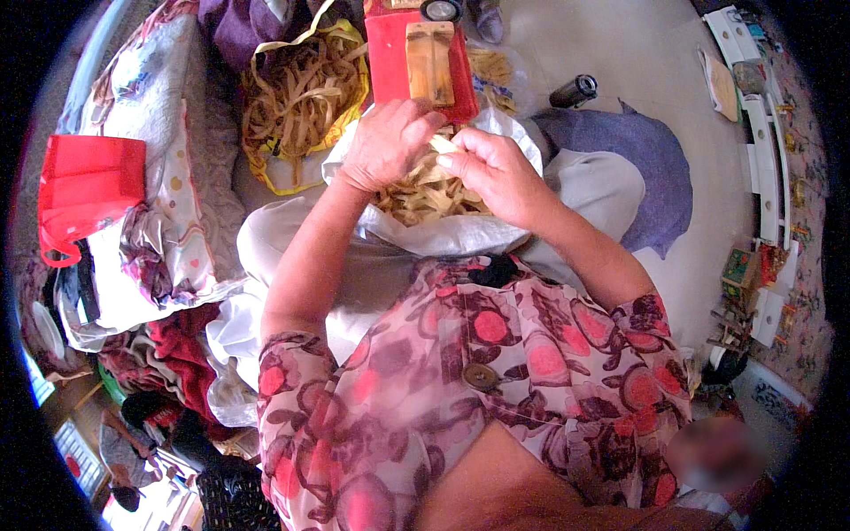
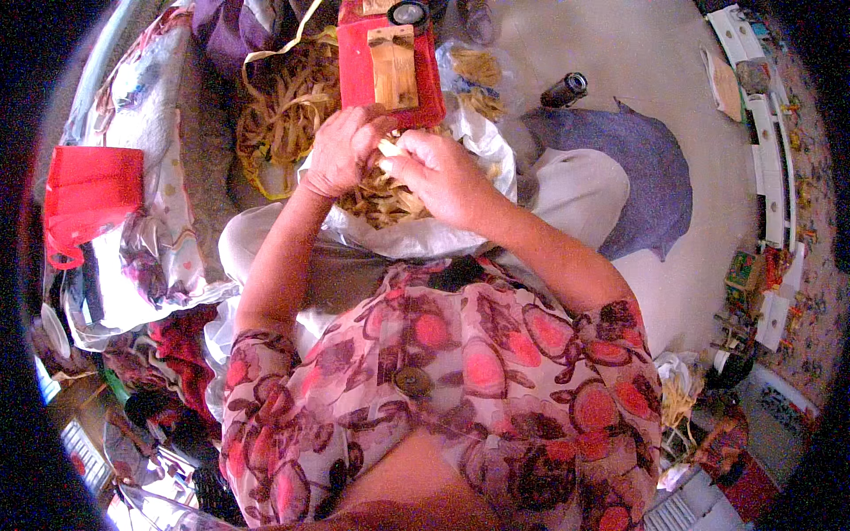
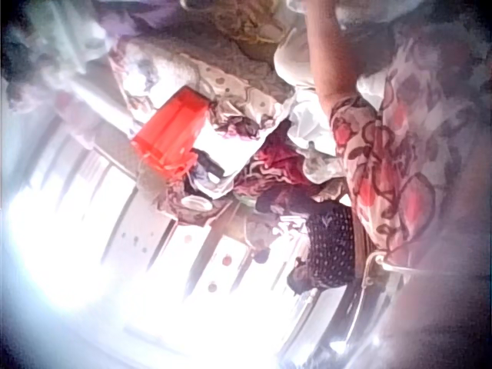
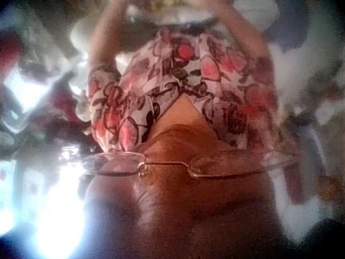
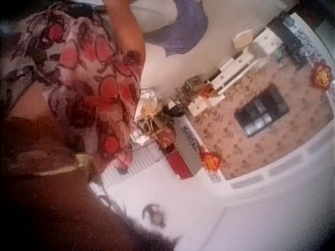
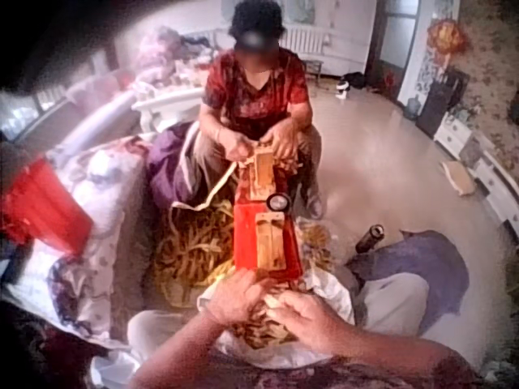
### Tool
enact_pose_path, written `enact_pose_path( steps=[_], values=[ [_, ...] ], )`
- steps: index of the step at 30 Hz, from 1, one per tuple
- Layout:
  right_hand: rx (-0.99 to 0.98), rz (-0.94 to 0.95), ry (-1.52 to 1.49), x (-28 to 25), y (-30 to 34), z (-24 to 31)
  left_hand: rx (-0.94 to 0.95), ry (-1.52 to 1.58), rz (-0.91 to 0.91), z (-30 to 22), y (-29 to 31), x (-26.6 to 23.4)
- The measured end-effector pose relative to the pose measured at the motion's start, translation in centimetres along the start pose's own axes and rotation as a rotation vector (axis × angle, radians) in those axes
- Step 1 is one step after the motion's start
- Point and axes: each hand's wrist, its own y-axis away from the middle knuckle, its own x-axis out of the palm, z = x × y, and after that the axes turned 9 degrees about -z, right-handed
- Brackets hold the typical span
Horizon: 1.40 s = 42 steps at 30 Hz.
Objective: The person processes yellow strips of material by hand, folding and tucking them using a small wooden jig placed on a bag. The person takes individual strips from a pile and places the finished pieces into a large white bag.
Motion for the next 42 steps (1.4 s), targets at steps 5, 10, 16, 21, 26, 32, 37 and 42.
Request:
enact_pose_path(
  steps=[5,10,16,21,26,32,37,42],
  values=[
    [0.017,-0.010,0.008,-0.5,0.0,2.0,-0.086,0.008,0.008,1.8,0.6,0.6],
    [0.022,-0.171,0.068,-1.8,-4.7,-2.5,-0.839,0.600,0.025,1.5,-0.2,1.9],
    [0.044,-0.277,-0.143,-2.2,-8.2,-6.4,-1.090,1.038,-0.054,2.9,-1.6,2.3],
    [0.172,-0.236,-0.192,-2.1,-9.4,-6.0,-1.029,0.723,-0.120,3.4,-2.2,2.9],
    [0.109,-0.316,-0.109,-1.2,-11.1,-7.1,-0.951,0.336,-0.069,4.3,-2.6,3.4],
    [0.100,-0.422,0.125,-1.6,-10.3,-11.4,-0.935,0.088,0.095,3.7,-2.3,3.2],
    [-0.069,-0.429,0.125,-1.0,-6.7,-7.7,-0.547,0.176,-0.011,-0.3,-0.2,1.2],
    [-0.613,-0.345,0.226,1.9,-2.1,-2.5,-1.279,1.425,0.406,-3.6,2.9,2.1]
  ],
)
